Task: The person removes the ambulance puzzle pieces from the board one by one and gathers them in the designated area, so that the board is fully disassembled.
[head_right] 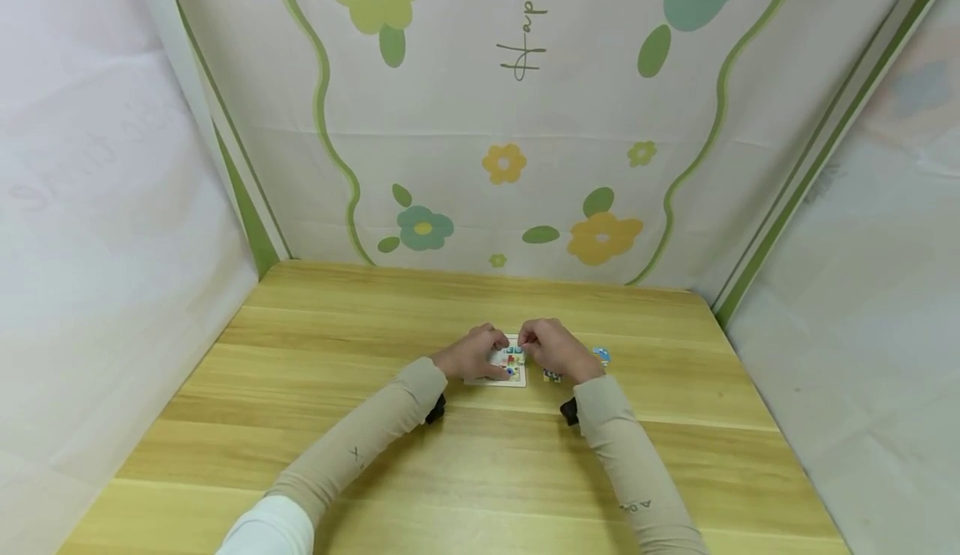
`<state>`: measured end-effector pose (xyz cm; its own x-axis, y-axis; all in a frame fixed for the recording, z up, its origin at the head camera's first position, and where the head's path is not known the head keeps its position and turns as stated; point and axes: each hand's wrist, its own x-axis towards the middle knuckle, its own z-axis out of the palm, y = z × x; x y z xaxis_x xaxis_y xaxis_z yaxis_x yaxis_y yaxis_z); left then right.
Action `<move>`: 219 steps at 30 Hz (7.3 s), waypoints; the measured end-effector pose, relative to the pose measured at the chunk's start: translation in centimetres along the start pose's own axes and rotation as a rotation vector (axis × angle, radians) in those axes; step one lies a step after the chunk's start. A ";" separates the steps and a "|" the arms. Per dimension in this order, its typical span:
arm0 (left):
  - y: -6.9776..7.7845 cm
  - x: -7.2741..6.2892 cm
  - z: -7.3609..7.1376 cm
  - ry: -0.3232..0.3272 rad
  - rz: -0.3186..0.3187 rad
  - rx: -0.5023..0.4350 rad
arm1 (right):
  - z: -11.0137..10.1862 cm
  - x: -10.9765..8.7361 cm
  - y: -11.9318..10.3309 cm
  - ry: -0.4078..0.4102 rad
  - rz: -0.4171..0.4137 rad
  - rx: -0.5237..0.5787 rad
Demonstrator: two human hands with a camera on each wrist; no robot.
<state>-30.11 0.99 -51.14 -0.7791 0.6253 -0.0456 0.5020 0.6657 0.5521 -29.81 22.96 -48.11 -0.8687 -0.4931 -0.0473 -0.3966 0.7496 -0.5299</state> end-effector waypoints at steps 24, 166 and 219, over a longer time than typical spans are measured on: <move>0.4 -0.4 0.1 0.004 -0.031 -0.015 | -4.6 -11.4 7.1 0.078 0.097 -0.096; -3.1 -4.5 -2.3 -0.067 0.030 -0.064 | -0.6 -3.6 0.5 -0.012 -0.052 -0.034; -2.9 -4.6 -2.4 -0.066 0.022 -0.039 | 0.6 -1.3 -2.8 -0.182 -0.116 -0.042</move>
<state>-28.93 -4.79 -50.57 -0.7406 0.6663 -0.0872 0.5029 0.6357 0.5857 -27.34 21.24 -47.09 -0.7502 -0.6457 -0.1426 -0.5060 0.6994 -0.5048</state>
